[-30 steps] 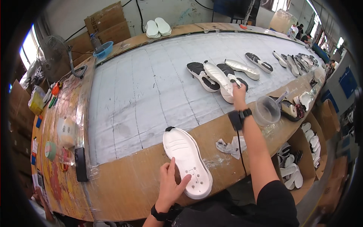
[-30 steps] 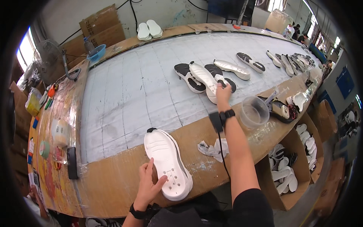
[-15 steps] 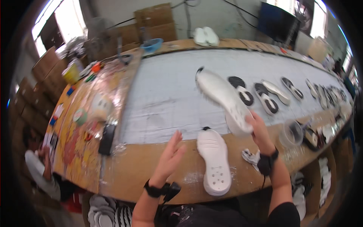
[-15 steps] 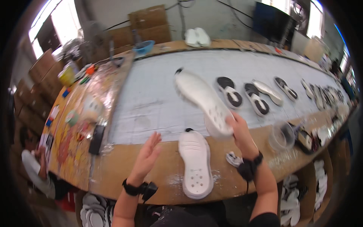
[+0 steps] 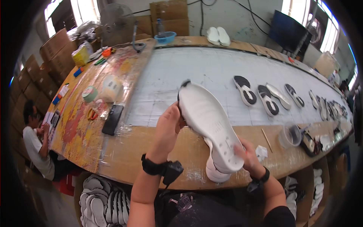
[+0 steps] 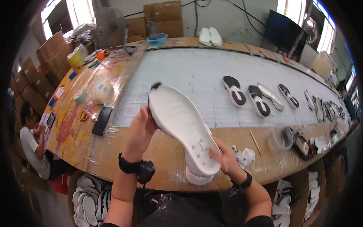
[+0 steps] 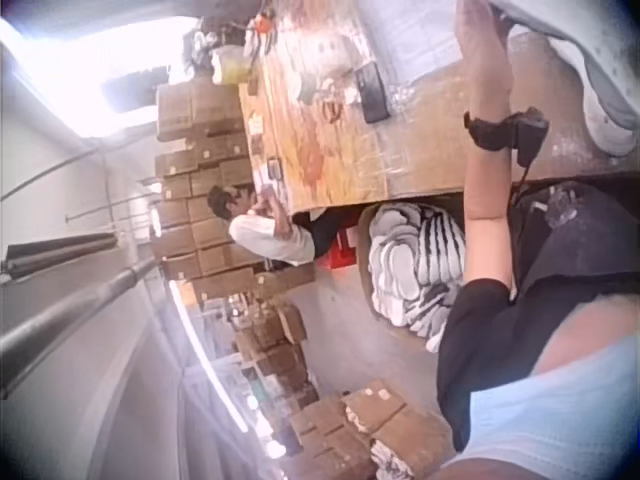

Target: The person assembles white and black shoe soles by hand. They pick up a white sole, attach a black sole piece, and place the finished unit into a cardboard box. The process is repeated for multiple pairs.

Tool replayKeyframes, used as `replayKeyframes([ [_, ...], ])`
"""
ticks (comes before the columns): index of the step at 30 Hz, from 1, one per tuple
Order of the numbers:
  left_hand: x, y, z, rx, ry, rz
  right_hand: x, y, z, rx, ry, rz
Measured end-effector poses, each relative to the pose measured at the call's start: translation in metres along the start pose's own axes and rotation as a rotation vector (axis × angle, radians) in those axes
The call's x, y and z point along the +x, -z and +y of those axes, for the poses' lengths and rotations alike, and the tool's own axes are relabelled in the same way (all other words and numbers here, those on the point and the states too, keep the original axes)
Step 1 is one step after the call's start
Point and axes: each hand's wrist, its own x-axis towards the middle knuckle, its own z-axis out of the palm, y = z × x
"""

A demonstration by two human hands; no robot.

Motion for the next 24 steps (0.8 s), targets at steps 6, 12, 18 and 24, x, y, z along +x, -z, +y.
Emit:
replayKeyframes([
  [6,-0.039,-0.039,-0.049,0.155,-0.161,0.223,0.011,-0.032,-0.006,0.338,-0.148,-0.045],
  [12,-0.045,-0.036,-0.054,-0.088,-0.117,0.373,0.01,-0.053,-0.034,-0.77,0.556,-0.169],
  [18,-0.049,-0.006,-0.051,-0.57,0.499,0.111,0.0,-0.06,-0.031,-0.608,0.449,-0.254],
  [24,-0.048,-0.033,-0.069,0.08,0.355,-0.026,-0.014,-0.012,-0.015,-0.104,0.047,0.098],
])
